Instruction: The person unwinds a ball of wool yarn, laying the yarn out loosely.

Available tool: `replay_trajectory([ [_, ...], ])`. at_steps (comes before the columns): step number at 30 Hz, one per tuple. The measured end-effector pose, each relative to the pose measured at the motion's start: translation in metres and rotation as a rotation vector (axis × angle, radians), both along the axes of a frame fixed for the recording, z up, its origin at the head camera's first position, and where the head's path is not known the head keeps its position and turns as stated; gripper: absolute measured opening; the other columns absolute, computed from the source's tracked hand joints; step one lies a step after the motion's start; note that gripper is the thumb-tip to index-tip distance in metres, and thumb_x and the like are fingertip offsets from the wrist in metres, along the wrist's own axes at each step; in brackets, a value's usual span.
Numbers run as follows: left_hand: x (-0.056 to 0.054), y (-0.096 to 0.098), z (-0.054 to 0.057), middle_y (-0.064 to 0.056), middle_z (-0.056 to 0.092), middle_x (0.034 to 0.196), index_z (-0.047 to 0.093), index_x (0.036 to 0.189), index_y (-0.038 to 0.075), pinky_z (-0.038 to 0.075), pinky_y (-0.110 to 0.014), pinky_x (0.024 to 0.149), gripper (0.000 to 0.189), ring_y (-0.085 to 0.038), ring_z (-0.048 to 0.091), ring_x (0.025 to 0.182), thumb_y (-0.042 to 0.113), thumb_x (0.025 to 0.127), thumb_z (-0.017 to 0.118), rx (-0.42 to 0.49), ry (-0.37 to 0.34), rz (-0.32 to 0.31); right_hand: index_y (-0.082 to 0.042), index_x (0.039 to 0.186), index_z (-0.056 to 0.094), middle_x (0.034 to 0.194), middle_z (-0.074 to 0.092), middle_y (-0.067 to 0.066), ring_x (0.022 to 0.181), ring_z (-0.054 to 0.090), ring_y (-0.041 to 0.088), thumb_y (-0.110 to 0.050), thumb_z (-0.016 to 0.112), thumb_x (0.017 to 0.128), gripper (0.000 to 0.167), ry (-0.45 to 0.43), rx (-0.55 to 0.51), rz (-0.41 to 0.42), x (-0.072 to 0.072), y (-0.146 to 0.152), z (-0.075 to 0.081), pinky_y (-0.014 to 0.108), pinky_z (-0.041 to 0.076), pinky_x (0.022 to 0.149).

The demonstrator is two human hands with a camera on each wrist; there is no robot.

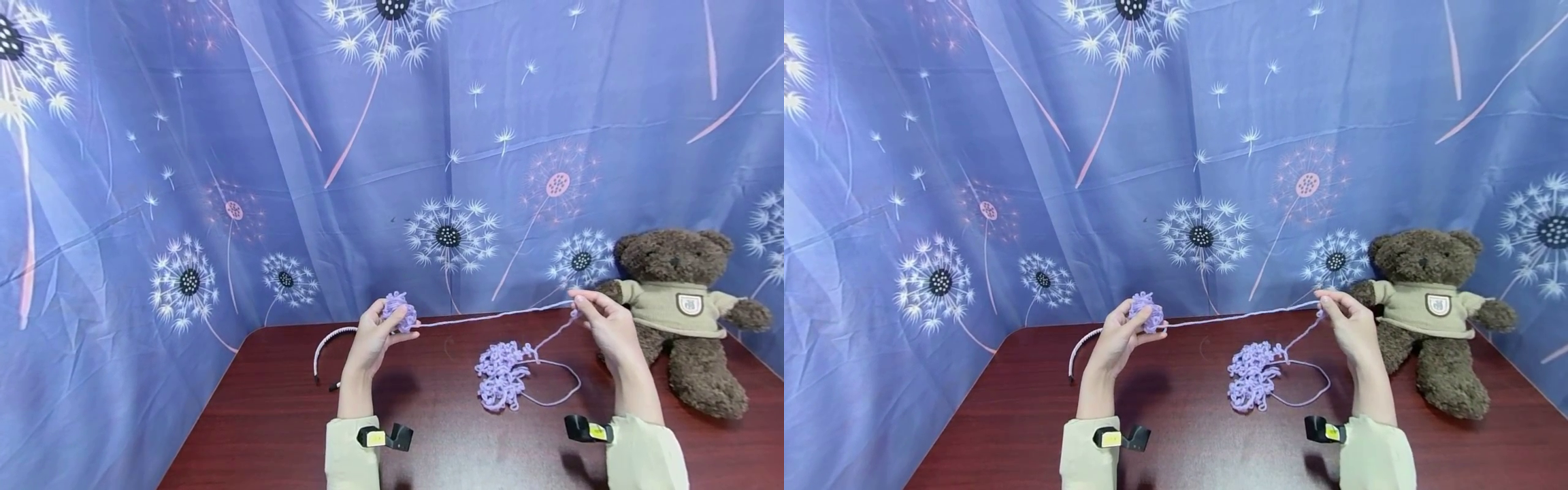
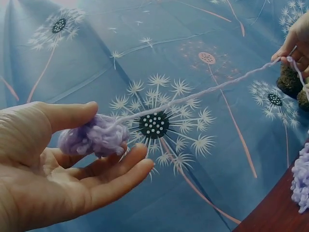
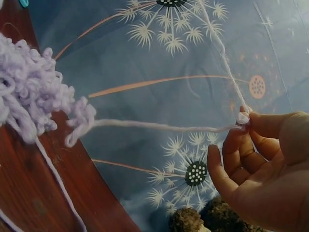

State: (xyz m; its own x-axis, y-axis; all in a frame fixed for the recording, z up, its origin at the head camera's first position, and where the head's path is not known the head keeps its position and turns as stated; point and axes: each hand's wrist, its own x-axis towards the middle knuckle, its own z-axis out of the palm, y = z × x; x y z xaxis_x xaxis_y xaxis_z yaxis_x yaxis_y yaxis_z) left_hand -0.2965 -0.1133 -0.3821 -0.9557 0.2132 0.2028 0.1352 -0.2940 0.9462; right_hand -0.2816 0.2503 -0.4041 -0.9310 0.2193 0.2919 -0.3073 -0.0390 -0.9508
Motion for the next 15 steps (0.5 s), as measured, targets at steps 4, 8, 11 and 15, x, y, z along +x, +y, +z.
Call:
replay_trajectory([
  [4, -0.002, 0.003, -0.001, 0.005, 0.064, 0.087, 0.054, 0.107, 0.002, 0.055, -0.022, 0.066, 0.013, -0.006, 0.061, 0.074, 0.004, 0.095, 0.057, -0.066, -0.005, 0.079, -0.040, 0.092, 0.068, 0.077, 0.064, -0.025, 0.072, 0.059, -0.009, -0.018, 0.055, 0.099, 0.026, -0.012, 0.102, -0.008, -0.002, -0.007, 0.000, 0.007, 0.049, 0.066],
  [8, -0.003, 0.005, -0.003, 0.006, 0.062, 0.082, 0.057, 0.100, 0.007, 0.043, -0.017, 0.057, 0.007, -0.004, 0.054, 0.065, 0.005, 0.093, 0.059, -0.083, -0.033, 0.139, -0.040, 0.093, 0.068, 0.078, 0.063, -0.027, 0.074, 0.058, -0.010, -0.018, 0.055, 0.099, 0.026, -0.001, 0.165, -0.008, -0.005, -0.018, 0.000, 0.007, 0.049, 0.067],
  [11, -0.004, 0.004, -0.003, 0.006, 0.062, 0.080, 0.057, 0.098, 0.007, 0.041, -0.017, 0.056, 0.006, -0.004, 0.053, 0.065, 0.004, 0.093, 0.059, -0.058, -0.043, 0.163, -0.040, 0.094, 0.068, 0.077, 0.063, -0.028, 0.074, 0.058, -0.011, -0.018, 0.056, 0.099, 0.025, 0.004, 0.182, -0.022, -0.005, -0.022, 0.001, 0.007, 0.049, 0.066],
  [15, -0.004, 0.002, -0.002, 0.007, 0.061, 0.076, 0.057, 0.096, 0.007, 0.040, -0.016, 0.054, 0.007, -0.003, 0.050, 0.061, 0.003, 0.092, 0.060, -0.030, -0.055, 0.210, -0.039, 0.093, 0.069, 0.076, 0.064, -0.028, 0.072, 0.057, -0.011, -0.018, 0.056, 0.099, 0.026, 0.004, 0.150, -0.049, -0.004, -0.017, 0.000, 0.006, 0.048, 0.065],
])
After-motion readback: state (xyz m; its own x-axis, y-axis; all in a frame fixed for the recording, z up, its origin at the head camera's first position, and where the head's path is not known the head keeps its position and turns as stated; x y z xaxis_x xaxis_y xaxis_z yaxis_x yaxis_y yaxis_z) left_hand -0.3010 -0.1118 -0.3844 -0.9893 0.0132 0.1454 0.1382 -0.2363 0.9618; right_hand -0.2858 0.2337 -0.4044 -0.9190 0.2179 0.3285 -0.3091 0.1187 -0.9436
